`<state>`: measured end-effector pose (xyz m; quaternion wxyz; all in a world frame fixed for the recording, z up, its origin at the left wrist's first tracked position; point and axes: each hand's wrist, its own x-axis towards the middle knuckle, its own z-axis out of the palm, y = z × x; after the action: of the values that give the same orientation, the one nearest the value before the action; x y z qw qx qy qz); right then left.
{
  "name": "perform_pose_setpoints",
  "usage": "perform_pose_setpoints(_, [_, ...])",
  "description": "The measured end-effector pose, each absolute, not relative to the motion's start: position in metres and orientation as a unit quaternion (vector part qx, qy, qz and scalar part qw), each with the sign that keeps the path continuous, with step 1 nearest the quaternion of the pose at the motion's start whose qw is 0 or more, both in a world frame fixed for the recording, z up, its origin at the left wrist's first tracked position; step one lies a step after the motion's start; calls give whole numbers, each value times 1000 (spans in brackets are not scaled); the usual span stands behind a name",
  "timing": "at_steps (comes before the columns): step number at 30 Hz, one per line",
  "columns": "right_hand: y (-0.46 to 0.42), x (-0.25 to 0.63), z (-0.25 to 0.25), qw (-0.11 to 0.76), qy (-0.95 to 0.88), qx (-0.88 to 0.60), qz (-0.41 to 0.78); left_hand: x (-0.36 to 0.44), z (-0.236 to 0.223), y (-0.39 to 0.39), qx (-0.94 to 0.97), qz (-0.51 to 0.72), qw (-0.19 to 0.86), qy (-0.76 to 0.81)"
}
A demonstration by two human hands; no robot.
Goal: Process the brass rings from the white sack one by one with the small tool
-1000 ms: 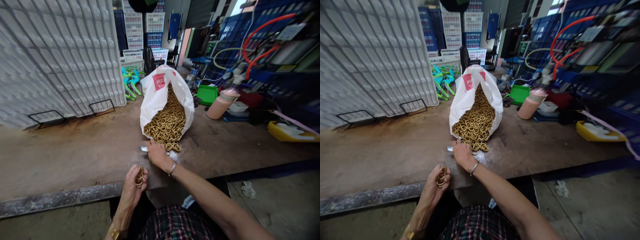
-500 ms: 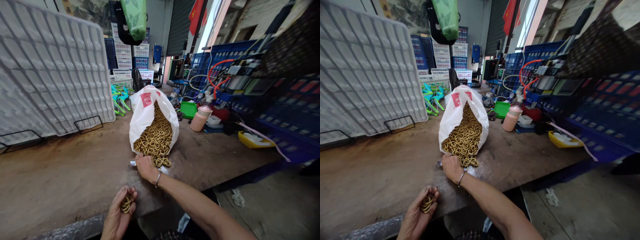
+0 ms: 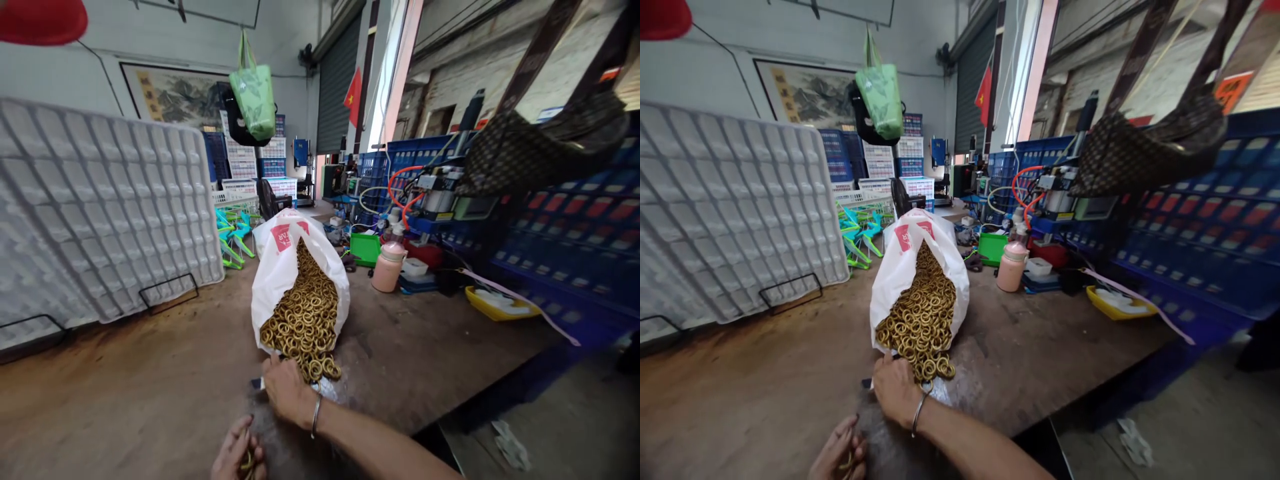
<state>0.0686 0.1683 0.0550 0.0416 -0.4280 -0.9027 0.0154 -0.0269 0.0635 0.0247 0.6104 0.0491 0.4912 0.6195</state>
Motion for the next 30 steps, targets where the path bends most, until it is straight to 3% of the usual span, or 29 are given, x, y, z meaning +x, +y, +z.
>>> perform_pose_setpoints(2, [163, 74, 64, 85, -887, -440, 111, -24, 32, 64, 70, 634, 576, 512])
perform_pose_setpoints(7, [148, 89, 71, 209, -773, -345, 489, -18, 48, 66, 162, 634, 552, 517])
perform_pose_setpoints(12, [137, 99, 59, 219, -639, -328, 660, -14, 51, 65, 176, 615, 583, 502])
perform_pose_setpoints(18, [134, 102, 55, 212, -599, -319, 703, -12, 46, 57, 199, 612, 545, 538])
perform_pose_setpoints(25, [130, 98, 65, 234, -708, -392, 539, -9, 55, 54, 335, 598, 385, 618])
perform_pose_setpoints(30, [128, 98, 65, 242, -702, -402, 536, -8, 64, 53, 284, 574, 480, 600])
